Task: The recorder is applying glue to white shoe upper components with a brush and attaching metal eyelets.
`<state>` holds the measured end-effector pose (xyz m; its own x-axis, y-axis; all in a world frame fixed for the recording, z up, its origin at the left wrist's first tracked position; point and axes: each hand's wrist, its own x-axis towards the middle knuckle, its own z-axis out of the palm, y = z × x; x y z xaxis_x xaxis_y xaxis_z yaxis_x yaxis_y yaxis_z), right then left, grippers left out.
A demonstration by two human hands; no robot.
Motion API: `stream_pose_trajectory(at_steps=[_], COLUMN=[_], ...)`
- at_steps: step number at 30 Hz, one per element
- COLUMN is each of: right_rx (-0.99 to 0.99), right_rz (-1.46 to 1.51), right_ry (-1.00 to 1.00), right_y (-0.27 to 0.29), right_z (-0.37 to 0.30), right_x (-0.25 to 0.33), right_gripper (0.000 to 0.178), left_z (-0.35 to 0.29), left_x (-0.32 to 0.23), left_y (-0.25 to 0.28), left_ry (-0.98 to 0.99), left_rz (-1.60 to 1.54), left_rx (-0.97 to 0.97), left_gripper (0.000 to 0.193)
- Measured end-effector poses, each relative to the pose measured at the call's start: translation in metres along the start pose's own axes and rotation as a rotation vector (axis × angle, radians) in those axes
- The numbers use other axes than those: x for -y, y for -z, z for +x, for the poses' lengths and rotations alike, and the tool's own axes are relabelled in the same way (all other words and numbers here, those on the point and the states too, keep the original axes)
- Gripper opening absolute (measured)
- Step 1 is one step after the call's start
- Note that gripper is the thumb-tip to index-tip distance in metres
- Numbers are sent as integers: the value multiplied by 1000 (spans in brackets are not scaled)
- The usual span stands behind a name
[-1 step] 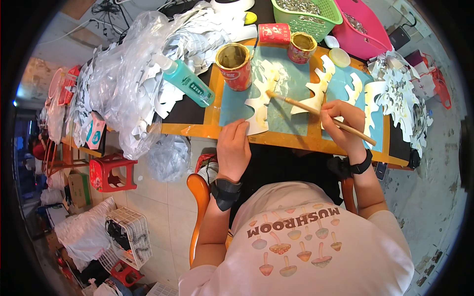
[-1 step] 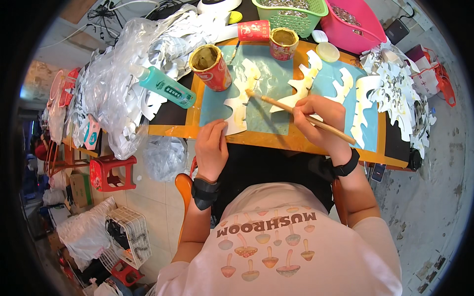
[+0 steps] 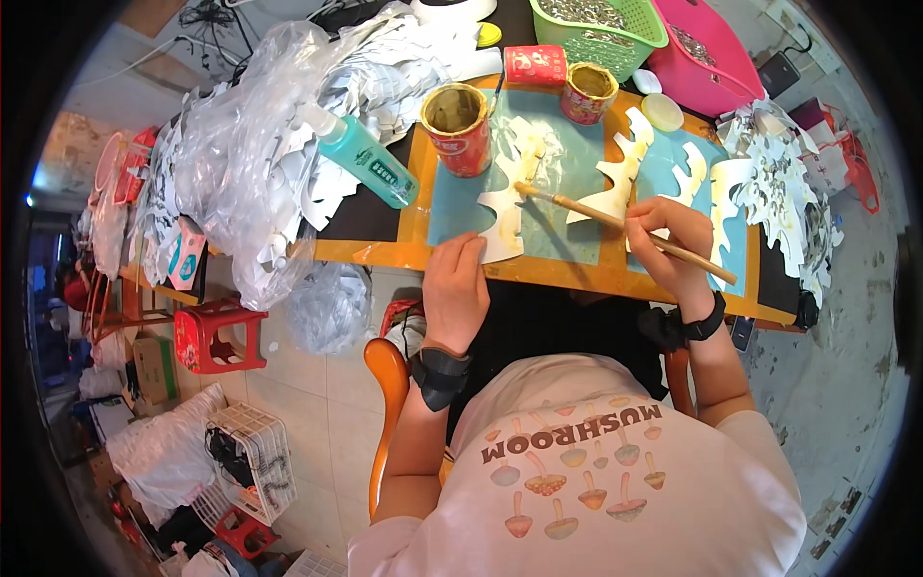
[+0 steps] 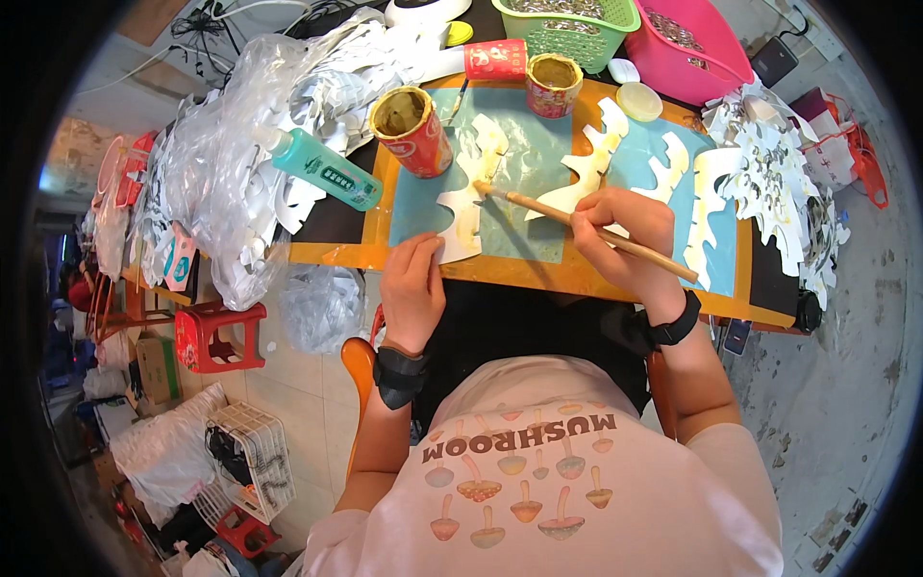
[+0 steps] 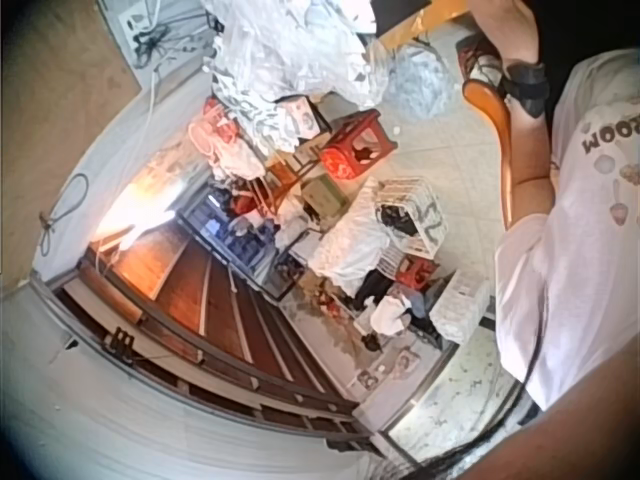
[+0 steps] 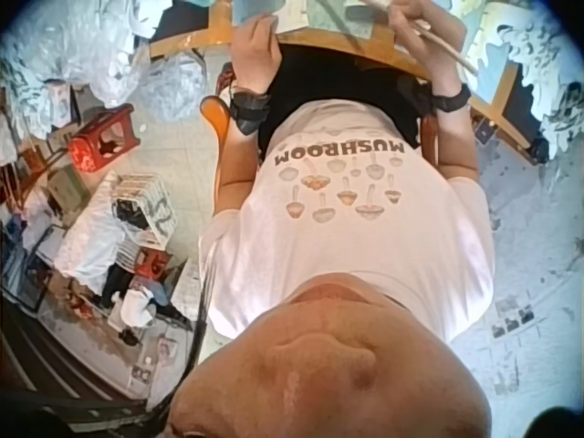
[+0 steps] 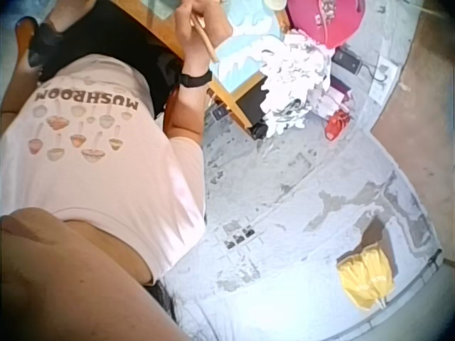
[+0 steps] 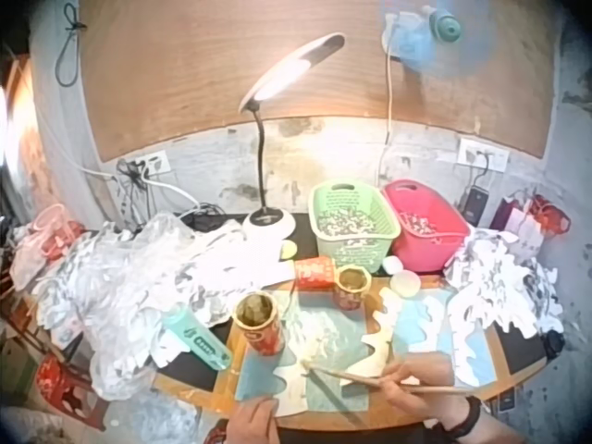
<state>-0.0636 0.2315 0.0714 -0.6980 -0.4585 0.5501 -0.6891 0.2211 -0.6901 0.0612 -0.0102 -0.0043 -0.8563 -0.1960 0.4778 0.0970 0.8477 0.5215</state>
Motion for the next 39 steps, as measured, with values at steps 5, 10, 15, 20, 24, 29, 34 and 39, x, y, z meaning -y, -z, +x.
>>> stream_pose_trajectory(at_steps=[5,10,15,20,24,29,34,39], right_rx=[68,14,9,15,-50,-90,-65,-97], right_rz=[16,32,46,38,34,32,60,18], right_ry=[28,-10,-23,-12,-57,-51,-80,-75], right_y=[1,-1,-1,-1,-5,-5,-5,-6], right_z=[-3,-7,-11,-14,-15,-17,-18,-18], right_x=[5,7,8,7,7,4,6,8], right_gripper=[12,12,12,13,14,13,12,13], left_z=[0,1,0,0,0,0,0,0], left_x=[0,-1,-1,-1,0,0,-1,1], left_y=[0,0,0,0,0,0,0,0], left_ry=[1,0,5,5,0,2,3,3], left_rz=[-9,-8,-6,-4,1,4,-1,5], left_rx=[-2,2,5,9,4,3,4,10], left_gripper=[21,22,22,21,21,20,20,19])
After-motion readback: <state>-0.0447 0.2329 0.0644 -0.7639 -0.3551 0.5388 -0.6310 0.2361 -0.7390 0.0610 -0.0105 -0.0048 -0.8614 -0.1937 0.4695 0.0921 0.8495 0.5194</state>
